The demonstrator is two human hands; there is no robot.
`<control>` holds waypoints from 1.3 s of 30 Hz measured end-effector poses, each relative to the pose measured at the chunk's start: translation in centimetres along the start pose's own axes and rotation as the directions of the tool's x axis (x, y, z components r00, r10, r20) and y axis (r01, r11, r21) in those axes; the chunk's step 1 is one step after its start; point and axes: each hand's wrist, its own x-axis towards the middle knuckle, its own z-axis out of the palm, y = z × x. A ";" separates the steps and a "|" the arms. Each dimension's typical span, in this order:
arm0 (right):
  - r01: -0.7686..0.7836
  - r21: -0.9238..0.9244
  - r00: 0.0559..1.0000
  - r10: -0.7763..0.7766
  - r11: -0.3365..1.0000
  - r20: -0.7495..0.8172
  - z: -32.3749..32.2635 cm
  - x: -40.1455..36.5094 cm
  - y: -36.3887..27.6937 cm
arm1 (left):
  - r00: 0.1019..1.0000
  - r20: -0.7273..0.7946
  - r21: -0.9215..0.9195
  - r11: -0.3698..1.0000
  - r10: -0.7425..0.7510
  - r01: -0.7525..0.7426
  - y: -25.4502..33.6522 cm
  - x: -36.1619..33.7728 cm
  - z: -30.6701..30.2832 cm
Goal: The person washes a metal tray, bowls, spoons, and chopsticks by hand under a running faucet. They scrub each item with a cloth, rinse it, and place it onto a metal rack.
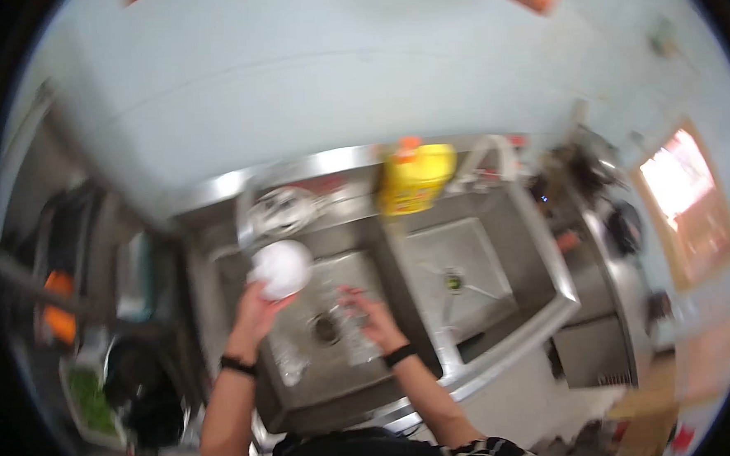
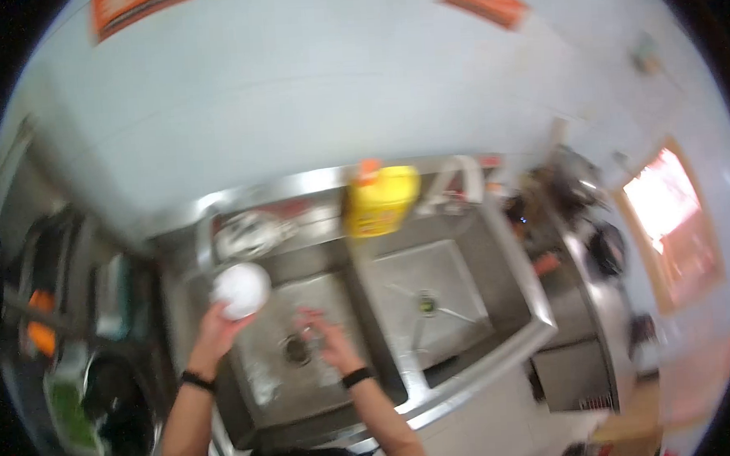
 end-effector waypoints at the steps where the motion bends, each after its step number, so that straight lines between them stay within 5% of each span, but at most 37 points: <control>1: -0.099 0.054 0.986 0.105 0.994 -0.128 1.0 -0.7 -0.9 | 0.999 0.028 -0.021 0.999 -0.033 0.034 0.1 0.0 -0.1; 6: -0.168 0.464 0.956 0.258 0.870 -0.138 -2.9 -0.4 3.4 | 0.996 -0.094 -0.121 0.993 -0.002 -0.009 1.0 -0.7 1.8; 11: -0.151 0.317 0.902 0.262 0.936 -0.342 -1.7 -0.7 2.5 | 0.994 -0.092 -0.077 0.995 0.057 -0.064 1.8 -1.2 2.8; 15: -0.167 0.104 0.923 0.193 0.980 -0.334 0.0 -1.7 0.8 | 0.994 -0.100 -0.028 0.999 -0.036 0.033 1.2 -1.9 2.4; 19: -0.215 0.170 0.918 0.258 0.962 -0.302 -0.3 -1.7 1.1 | 0.979 -0.104 -0.109 0.981 -0.173 0.161 -1.2 -1.4 3.1; 29: -0.199 0.177 0.903 0.250 0.964 -0.350 -3.1 -3.8 1.8 | 0.925 -0.350 -0.118 0.986 -0.151 0.116 -2.0 0.6 3.2; 39: -0.228 0.181 0.888 0.281 0.957 -0.364 -4.2 -5.5 1.7 | 0.959 -0.225 0.106 0.983 0.170 -0.149 -0.3 -0.7 3.7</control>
